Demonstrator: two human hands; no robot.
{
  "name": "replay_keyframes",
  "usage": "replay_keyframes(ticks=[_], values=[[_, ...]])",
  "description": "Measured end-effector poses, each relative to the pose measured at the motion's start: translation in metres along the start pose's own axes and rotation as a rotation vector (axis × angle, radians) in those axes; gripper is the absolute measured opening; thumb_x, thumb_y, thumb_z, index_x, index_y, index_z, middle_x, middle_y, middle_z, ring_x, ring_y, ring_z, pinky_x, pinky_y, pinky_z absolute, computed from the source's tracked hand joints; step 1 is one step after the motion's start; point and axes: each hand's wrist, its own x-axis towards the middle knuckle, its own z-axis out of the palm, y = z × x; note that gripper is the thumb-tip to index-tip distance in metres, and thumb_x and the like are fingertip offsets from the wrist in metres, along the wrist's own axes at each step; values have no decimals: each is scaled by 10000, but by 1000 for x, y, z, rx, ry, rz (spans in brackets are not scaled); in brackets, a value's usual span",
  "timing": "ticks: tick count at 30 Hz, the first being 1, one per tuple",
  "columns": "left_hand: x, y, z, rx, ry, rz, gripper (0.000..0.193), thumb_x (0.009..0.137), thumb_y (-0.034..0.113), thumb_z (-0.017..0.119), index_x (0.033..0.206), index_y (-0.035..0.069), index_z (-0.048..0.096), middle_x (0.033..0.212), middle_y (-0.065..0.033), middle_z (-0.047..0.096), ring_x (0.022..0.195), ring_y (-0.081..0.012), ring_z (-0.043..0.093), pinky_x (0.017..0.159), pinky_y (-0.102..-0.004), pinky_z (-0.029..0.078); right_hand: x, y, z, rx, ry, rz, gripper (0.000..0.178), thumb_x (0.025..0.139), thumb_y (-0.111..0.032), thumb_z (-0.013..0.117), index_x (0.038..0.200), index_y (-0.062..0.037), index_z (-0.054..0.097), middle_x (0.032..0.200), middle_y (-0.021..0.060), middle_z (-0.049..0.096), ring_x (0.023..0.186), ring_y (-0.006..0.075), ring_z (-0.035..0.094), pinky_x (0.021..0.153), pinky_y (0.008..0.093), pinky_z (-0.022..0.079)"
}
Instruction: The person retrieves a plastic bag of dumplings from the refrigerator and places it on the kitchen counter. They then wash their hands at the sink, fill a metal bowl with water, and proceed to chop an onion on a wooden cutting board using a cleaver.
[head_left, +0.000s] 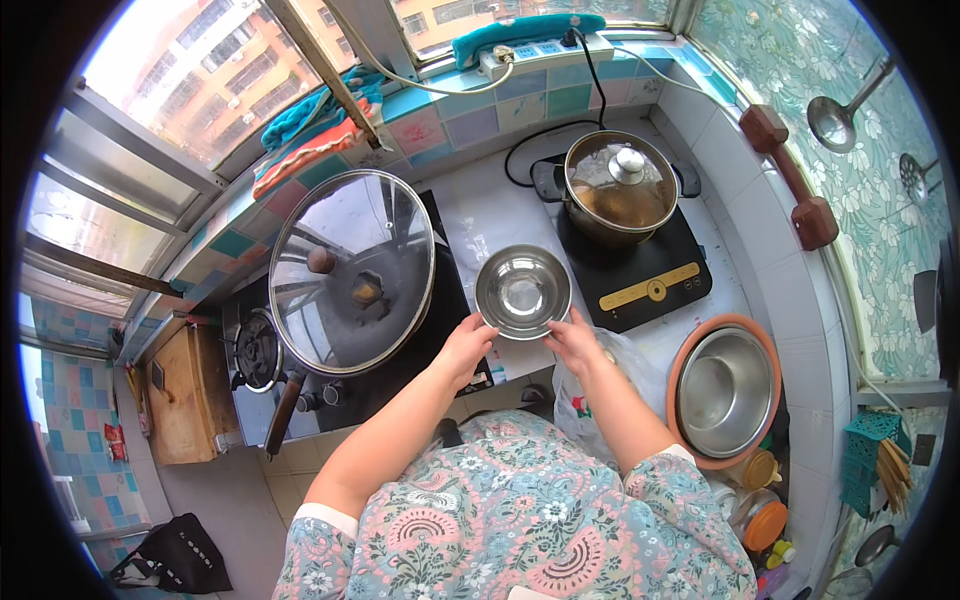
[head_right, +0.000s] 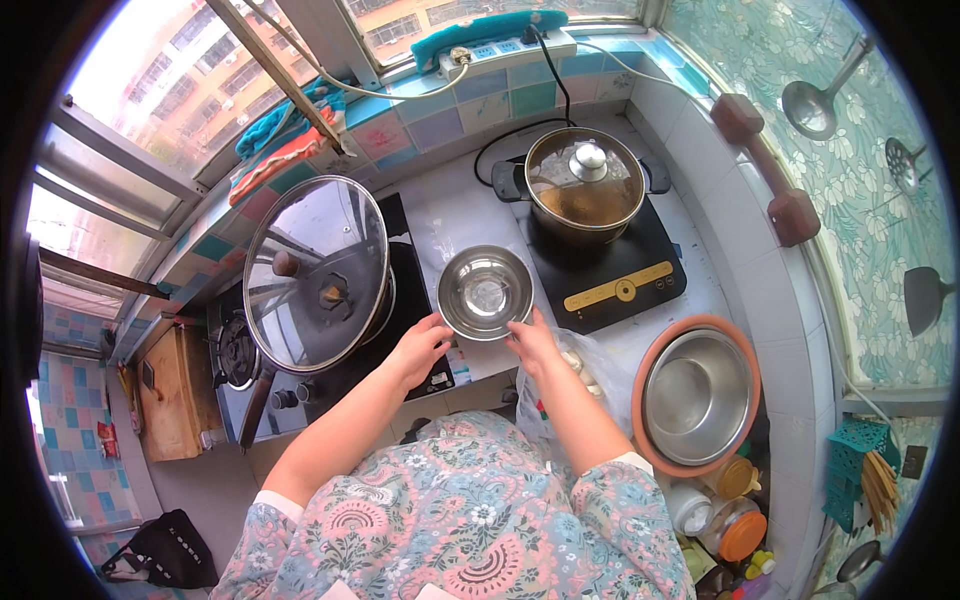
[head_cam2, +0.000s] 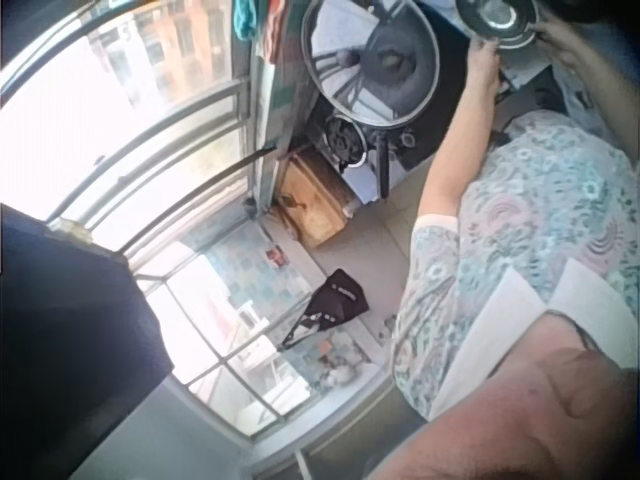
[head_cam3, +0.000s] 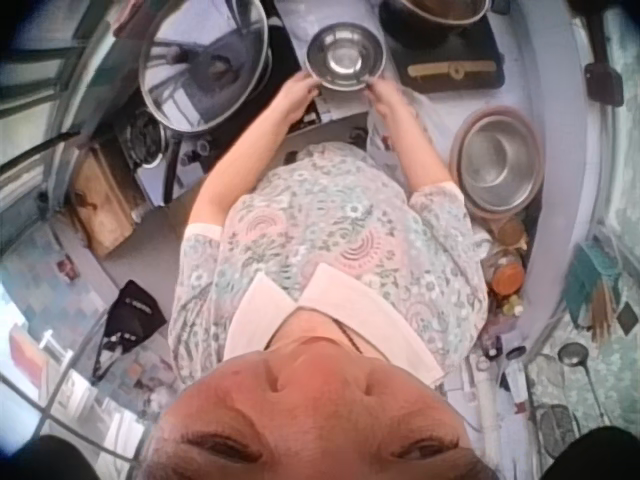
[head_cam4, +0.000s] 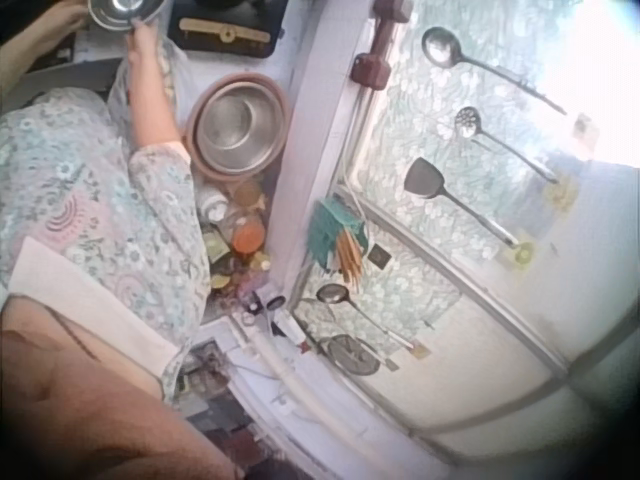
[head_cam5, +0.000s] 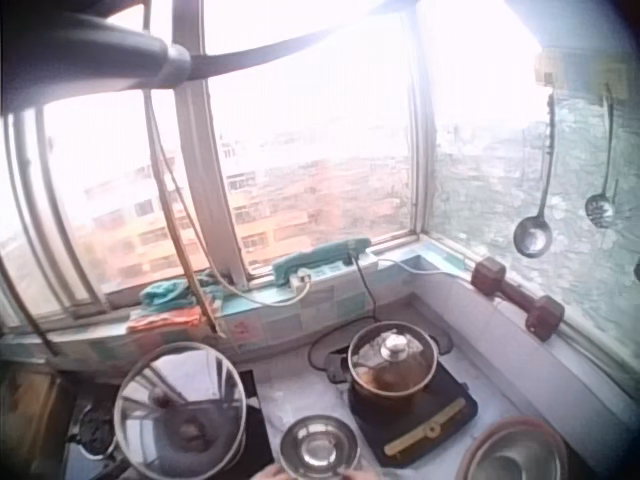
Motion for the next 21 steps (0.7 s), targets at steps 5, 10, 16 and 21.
replay_keyframes(ticks=[5, 10, 16, 21], values=[[-32, 6, -14, -109, -122, -54, 334, 903, 58, 479, 1230, -10, 466, 1164, -106, 540, 1040, -178, 554, 884, -307, 472, -74, -3, -22, -201, 129, -303, 500, 887, -98, 544, 1354, -61, 369, 1258, 109, 487, 1093, 170, 501, 883, 297, 435], [-43, -10, -25, -83, -209, -82, 196, 905, 70, 497, 1087, 13, 542, 951, -51, 602, 850, -131, 595, 768, -265, 515, -123, 20, -90, -334, 258, -446, 290, 901, -104, 522, 1179, -22, 537, 1068, 87, 613, 972, 157, 572, 851, 281, 450], [-55, -40, -44, -53, -248, -157, 177, 905, 52, 484, 1070, 26, 543, 898, -37, 592, 806, -120, 588, 727, -261, 518, -179, 68, -99, -935, 473, -628, 363, 843, -150, 592, 1185, -44, 532, 1142, 104, 582, 1065, 221, 539, 913, 349, 413], [-75, -55, -54, 16, -268, -201, 181, 900, 59, 495, 1073, 38, 544, 899, -28, 595, 787, -119, 584, 711, -262, 510, -218, 129, -85, -1557, 622, -766, 588, 735, -155, 673, 1278, -78, 463, 1325, 120, 425, 1265, 298, 352, 1063, 467, 248]])
